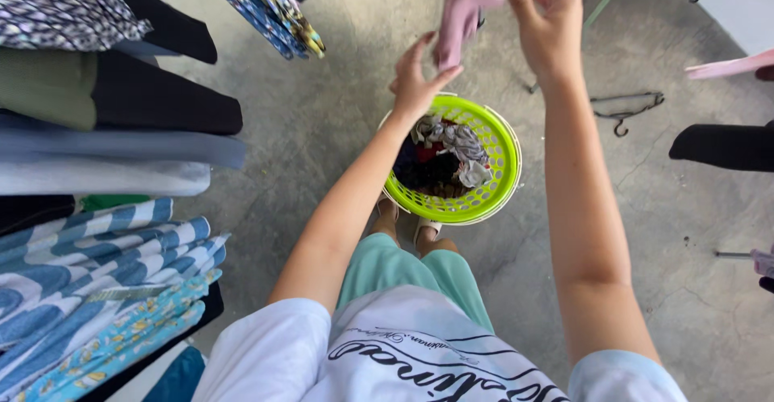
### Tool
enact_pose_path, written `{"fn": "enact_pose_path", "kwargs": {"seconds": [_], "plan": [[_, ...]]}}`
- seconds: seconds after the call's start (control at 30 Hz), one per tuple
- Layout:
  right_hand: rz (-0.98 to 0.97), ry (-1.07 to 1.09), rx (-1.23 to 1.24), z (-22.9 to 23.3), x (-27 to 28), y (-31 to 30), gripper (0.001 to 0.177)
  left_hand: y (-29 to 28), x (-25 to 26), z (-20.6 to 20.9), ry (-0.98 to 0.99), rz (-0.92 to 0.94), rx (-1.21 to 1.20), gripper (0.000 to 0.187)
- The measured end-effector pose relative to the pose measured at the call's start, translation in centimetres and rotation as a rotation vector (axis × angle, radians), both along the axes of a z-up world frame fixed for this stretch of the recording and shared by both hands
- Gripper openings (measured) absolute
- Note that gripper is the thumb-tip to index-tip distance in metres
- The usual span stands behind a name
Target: The person removes clothes from a green laundry basket and hangs them on a metal drying rack using clothespins. The person handles various garments including socks, underwear, and shirts, clipping each item to the rack.
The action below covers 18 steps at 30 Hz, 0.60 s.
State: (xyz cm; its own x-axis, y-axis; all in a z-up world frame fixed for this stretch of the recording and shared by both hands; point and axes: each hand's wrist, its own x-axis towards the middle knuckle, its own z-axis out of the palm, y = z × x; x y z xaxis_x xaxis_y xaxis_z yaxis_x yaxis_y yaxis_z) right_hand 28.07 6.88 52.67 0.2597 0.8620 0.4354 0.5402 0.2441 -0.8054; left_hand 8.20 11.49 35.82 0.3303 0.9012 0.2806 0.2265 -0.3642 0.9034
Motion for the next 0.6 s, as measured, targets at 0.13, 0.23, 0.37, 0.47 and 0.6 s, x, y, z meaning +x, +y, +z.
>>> {"fn": "enact_pose_path", "kwargs": {"seconds": [0.13,0.23,0.37,0.47,0.6], "plan": [[-0.098,0.277,-0.285,-13.4,1.3,-6.8,0.053,-2.0,-4.8,-9.1,0.061,0.073,-0.063,0.068],[-0.329,0.227,-0.649,-25.2,1.1,-13.9,0.048,-5.1,-9.2,-17.6,0.202,-0.029,-0.343,0.054],[-0.261,0.274,-1.027,-38.1,-1.2,-20.1,0.050,-10.3,-13.1,-27.9,0.717,0.036,-0.549,0.043],[-0.116,0.323,-1.129,-46.2,-3.6,-18.4,0.050,-12.5,-14.0,-33.8,0.657,0.001,-0.371,0.025],[-0.046,0.009,-1.053,-55.5,-8.4,-13.9,0.044,-14.6,-15.2,-38.0,0.382,0.067,-0.428,0.031]]}}
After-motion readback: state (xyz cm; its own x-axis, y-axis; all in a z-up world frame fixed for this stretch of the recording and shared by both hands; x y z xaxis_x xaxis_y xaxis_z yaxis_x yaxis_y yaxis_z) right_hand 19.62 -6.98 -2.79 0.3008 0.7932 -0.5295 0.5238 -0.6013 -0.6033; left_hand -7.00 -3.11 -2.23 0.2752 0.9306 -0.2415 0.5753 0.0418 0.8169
